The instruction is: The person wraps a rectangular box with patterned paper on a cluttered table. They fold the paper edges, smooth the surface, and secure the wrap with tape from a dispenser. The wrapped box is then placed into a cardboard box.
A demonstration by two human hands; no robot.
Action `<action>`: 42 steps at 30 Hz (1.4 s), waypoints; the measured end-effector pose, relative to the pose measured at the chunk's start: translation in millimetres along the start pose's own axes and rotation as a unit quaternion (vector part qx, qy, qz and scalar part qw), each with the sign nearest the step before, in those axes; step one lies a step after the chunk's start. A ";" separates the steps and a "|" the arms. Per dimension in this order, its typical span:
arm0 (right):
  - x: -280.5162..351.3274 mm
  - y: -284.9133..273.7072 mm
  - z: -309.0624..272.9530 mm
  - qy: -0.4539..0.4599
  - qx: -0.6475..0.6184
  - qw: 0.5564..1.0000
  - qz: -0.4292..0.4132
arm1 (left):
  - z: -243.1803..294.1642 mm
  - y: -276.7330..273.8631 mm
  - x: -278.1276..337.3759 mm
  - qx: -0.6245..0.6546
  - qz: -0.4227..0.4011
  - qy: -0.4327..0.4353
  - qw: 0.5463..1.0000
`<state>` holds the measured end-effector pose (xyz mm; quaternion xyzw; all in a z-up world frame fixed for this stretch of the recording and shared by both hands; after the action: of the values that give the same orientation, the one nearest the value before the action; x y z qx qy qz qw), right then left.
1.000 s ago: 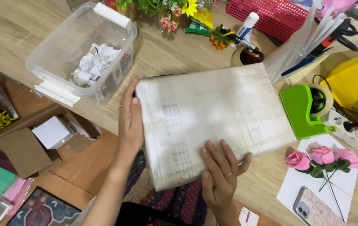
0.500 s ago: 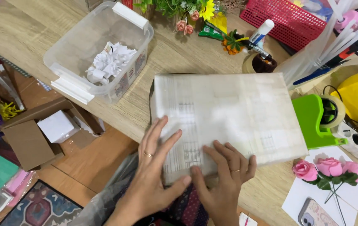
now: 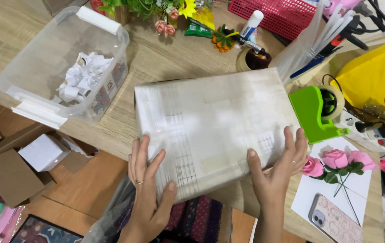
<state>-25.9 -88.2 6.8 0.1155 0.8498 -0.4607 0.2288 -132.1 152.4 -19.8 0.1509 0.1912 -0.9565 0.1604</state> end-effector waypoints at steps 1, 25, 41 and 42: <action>-1.4 0.1 -1.5 0.008 -0.013 1.000 -0.012 | -2.1 0.3 0.8 -0.010 0.024 -0.002 1.000; -25.0 20.8 -87.5 -0.279 0.090 0.919 -0.263 | -2.2 -0.7 2.4 0.014 0.012 0.023 1.000; -47.9 37.7 -76.5 -0.248 -0.048 0.946 -0.202 | -14.0 4.3 5.6 0.025 0.041 0.036 0.998; -50.5 41.0 -80.5 -0.246 -0.048 0.946 -0.204 | -12.2 3.4 5.1 0.025 0.040 0.033 0.998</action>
<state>11.9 2.3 39.7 -0.1887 0.7937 -0.4700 0.3368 -132.8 153.2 -33.4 0.1939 0.1665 -0.9482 0.1885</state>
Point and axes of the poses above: each hand's wrist, its own x-axis away from the middle knuckle, its own y-axis out of the palm, z = x × y, the point moved 5 cm from there along -x, towards the middle knuckle, and after that the axes turned 2 degrees about -y, right-handed, at the moved point
